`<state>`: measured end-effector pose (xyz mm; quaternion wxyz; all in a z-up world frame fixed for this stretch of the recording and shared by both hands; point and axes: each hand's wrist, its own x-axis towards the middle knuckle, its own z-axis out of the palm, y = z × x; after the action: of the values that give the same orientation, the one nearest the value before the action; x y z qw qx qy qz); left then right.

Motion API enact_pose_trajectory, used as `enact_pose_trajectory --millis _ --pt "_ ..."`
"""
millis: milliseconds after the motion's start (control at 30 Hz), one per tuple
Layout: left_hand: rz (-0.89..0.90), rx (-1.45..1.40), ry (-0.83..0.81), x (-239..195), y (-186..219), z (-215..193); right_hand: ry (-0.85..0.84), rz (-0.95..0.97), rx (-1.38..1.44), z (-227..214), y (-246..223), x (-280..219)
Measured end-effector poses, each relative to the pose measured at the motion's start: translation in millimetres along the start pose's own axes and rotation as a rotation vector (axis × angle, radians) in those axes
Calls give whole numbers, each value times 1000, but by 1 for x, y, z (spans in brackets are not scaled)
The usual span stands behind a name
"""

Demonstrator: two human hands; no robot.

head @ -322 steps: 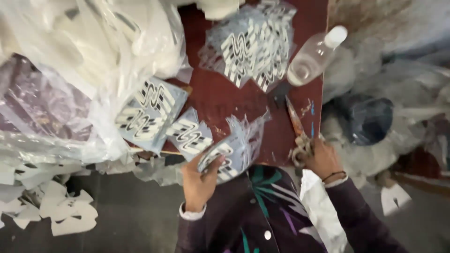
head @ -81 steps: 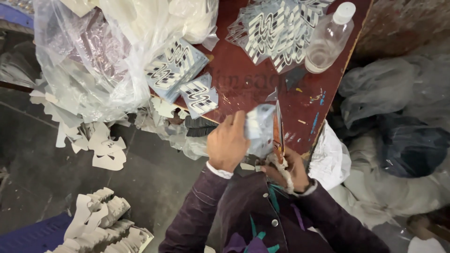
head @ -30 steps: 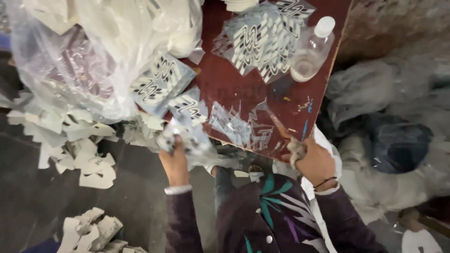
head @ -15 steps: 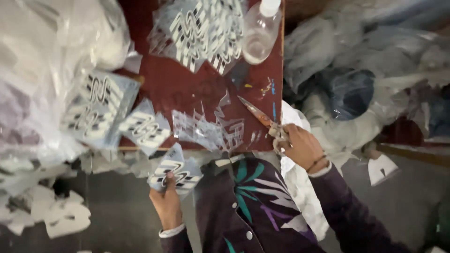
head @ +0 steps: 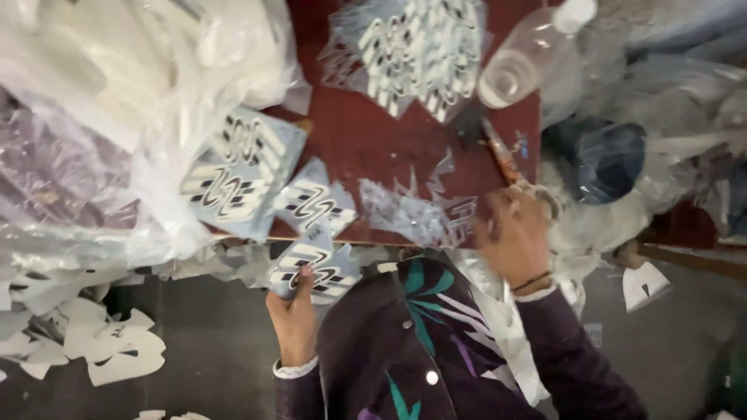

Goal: Sorting and cutting printed labels on a workbench.

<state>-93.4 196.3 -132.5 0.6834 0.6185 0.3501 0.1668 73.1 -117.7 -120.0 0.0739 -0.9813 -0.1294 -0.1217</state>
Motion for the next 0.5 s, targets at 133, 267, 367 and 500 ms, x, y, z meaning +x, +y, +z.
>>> enact_pose_trajectory --millis 133,267,367,500 --pt "-44 36 27 12 -3 -28 -191 -189 356 0 -91 17" --pt "22 106 31 19 -14 -60 -255 -290 151 29 -109 -6" --pt "31 231 -33 26 -29 -90 -266 -334 233 63 -57 -62" --pt "-45 161 -96 28 -8 -64 -238 -252 387 36 0 -138"
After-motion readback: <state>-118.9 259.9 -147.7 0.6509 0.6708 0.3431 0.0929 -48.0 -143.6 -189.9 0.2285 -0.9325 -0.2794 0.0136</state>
